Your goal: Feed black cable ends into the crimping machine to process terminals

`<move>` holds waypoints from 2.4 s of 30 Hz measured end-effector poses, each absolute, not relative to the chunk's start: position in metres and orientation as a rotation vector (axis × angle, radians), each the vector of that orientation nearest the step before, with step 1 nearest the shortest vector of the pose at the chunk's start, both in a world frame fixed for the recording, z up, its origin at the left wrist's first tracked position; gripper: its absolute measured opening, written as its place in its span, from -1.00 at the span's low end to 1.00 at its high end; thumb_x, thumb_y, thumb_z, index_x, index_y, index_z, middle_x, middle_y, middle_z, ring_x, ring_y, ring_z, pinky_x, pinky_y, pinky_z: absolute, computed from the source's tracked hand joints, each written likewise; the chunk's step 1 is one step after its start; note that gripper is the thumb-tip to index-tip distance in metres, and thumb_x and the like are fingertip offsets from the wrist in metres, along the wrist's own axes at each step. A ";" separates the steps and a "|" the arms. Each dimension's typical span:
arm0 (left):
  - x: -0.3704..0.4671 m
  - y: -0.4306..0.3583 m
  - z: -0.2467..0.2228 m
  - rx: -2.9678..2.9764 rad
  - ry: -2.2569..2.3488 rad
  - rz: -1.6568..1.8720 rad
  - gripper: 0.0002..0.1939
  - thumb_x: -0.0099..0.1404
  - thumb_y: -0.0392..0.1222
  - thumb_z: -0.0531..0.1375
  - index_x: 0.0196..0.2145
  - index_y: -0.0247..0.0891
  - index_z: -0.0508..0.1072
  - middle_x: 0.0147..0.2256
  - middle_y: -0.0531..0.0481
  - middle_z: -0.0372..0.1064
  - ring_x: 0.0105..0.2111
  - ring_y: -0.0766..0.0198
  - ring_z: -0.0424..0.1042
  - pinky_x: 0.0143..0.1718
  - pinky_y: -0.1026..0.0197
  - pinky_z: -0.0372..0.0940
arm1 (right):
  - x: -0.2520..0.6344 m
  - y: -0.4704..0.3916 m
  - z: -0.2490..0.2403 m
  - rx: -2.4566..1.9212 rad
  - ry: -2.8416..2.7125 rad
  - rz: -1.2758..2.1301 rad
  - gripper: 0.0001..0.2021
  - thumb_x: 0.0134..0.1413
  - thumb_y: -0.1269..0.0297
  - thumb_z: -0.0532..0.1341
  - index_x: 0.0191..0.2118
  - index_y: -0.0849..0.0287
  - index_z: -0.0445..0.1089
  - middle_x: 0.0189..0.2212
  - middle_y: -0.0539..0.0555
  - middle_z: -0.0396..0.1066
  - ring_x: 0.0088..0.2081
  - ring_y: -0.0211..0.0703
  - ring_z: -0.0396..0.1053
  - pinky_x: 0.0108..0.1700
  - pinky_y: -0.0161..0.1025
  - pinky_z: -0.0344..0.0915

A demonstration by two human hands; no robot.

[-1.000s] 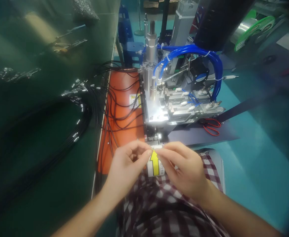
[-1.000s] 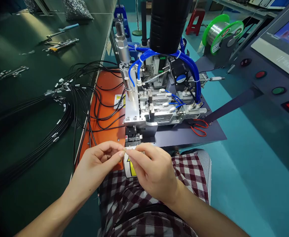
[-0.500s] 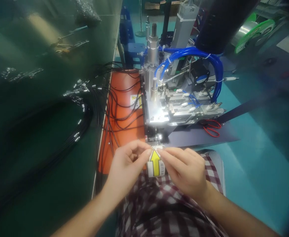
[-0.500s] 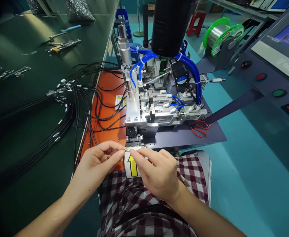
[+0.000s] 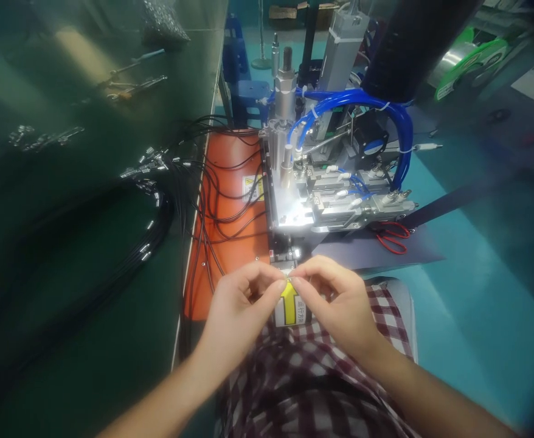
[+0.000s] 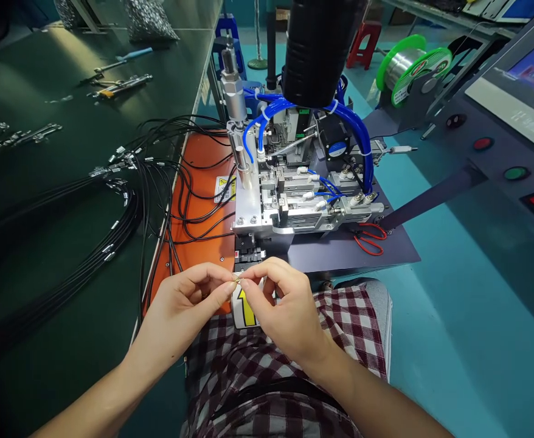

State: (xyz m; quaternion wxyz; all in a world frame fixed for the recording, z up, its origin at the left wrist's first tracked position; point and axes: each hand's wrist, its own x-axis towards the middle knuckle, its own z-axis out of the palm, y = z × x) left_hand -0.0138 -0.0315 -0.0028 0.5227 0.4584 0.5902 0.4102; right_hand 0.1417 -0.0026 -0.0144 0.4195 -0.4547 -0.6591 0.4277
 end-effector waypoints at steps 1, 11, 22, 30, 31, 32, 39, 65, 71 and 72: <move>-0.014 -0.032 -0.002 1.100 1.410 0.984 -0.90 0.22 -0.15 0.25 -0.36 -0.23 0.49 -0.49 0.11 0.37 -0.49 0.41 0.29 -0.46 0.38 0.20 | 0.141 -0.002 -0.014 -1.145 -1.623 1.116 -0.91 0.07 0.43 0.22 -0.42 0.19 0.44 -0.49 -0.01 0.40 -0.53 -0.30 0.25 -0.50 -0.33 0.21; -0.018 -0.034 0.000 1.104 1.396 0.971 -0.86 0.22 -0.12 0.24 -0.35 -0.24 0.50 -0.48 0.06 0.38 -0.47 0.35 0.28 -0.45 0.33 0.19 | 0.138 0.000 -0.010 -1.170 -1.416 1.499 -0.90 0.05 0.29 0.23 -0.41 0.20 0.42 -0.52 -0.01 0.35 -0.51 -0.27 0.26 -0.52 -0.34 0.16; -0.020 -0.033 0.002 1.121 1.388 0.991 -0.85 0.22 -0.12 0.23 -0.38 -0.25 0.49 -0.51 0.07 0.33 -0.50 0.36 0.24 -0.47 0.32 0.17 | 0.137 -0.001 -0.008 -1.155 -1.490 1.379 -0.93 0.02 0.34 0.24 -0.43 0.20 0.42 -0.51 0.00 0.36 -0.50 -0.26 0.25 -0.48 -0.31 0.17; -0.019 -0.034 0.001 1.130 1.395 0.988 -0.86 0.21 -0.13 0.23 -0.39 -0.26 0.48 -0.51 0.07 0.33 -0.50 0.37 0.23 -0.48 0.33 0.15 | 0.136 -0.002 -0.012 -1.136 -1.516 1.341 -0.93 0.03 0.34 0.24 -0.43 0.20 0.41 -0.50 0.00 0.37 -0.51 -0.28 0.24 -0.49 -0.32 0.18; -0.019 -0.034 0.000 1.131 1.397 0.987 -0.86 0.21 -0.13 0.23 -0.38 -0.25 0.48 -0.51 0.07 0.33 -0.50 0.36 0.23 -0.47 0.32 0.16 | 0.136 -0.002 -0.012 -1.137 -1.521 1.334 -0.93 0.03 0.35 0.24 -0.43 0.20 0.41 -0.50 0.00 0.36 -0.52 -0.28 0.23 -0.50 -0.32 0.18; -0.018 -0.034 0.000 1.132 1.402 0.986 -0.86 0.21 -0.13 0.23 -0.38 -0.25 0.48 -0.51 0.07 0.33 -0.50 0.36 0.23 -0.47 0.32 0.15 | 0.136 -0.002 -0.013 -1.141 -1.520 1.332 -0.93 0.03 0.35 0.24 -0.44 0.20 0.41 -0.51 -0.01 0.36 -0.52 -0.29 0.22 -0.50 -0.32 0.17; -0.018 -0.033 -0.002 1.135 1.391 0.966 -0.86 0.23 -0.12 0.23 -0.39 -0.24 0.46 -0.51 0.08 0.33 -0.49 0.36 0.24 -0.47 0.31 0.16 | 0.136 -0.001 -0.013 -1.110 -1.343 1.557 -0.91 0.01 0.34 0.26 -0.45 0.22 0.38 -0.64 -0.12 0.19 -0.62 -0.39 0.05 -0.61 -0.40 0.01; -0.021 -0.032 -0.004 1.152 1.405 0.845 -0.84 0.22 -0.11 0.21 -0.41 -0.26 0.46 -0.53 0.06 0.32 -0.53 0.35 0.22 -0.51 0.31 0.12 | 0.150 -0.003 -0.016 -1.155 -1.560 1.245 -0.94 0.11 0.38 0.22 -0.38 0.15 0.40 -0.47 -0.02 0.35 -0.50 -0.28 0.26 -0.50 -0.32 0.20; -0.020 -0.031 -0.004 1.179 1.414 0.861 -0.84 0.25 -0.11 0.20 -0.39 -0.25 0.47 -0.54 0.10 0.27 -0.52 0.38 0.20 -0.51 0.33 0.12 | 0.150 -0.010 -0.015 -1.028 -1.874 0.854 -0.93 0.14 0.45 0.22 -0.29 0.16 0.43 -0.41 0.01 0.40 -0.51 -0.30 0.25 -0.46 -0.31 0.22; -0.020 -0.031 -0.004 1.183 1.419 0.863 -0.85 0.25 -0.12 0.19 -0.39 -0.24 0.47 -0.54 0.10 0.27 -0.52 0.38 0.20 -0.50 0.33 0.12 | 0.151 -0.010 -0.016 -0.997 -1.927 0.775 -0.92 0.14 0.46 0.22 -0.28 0.16 0.44 -0.41 0.03 0.42 -0.49 -0.27 0.28 -0.44 -0.30 0.23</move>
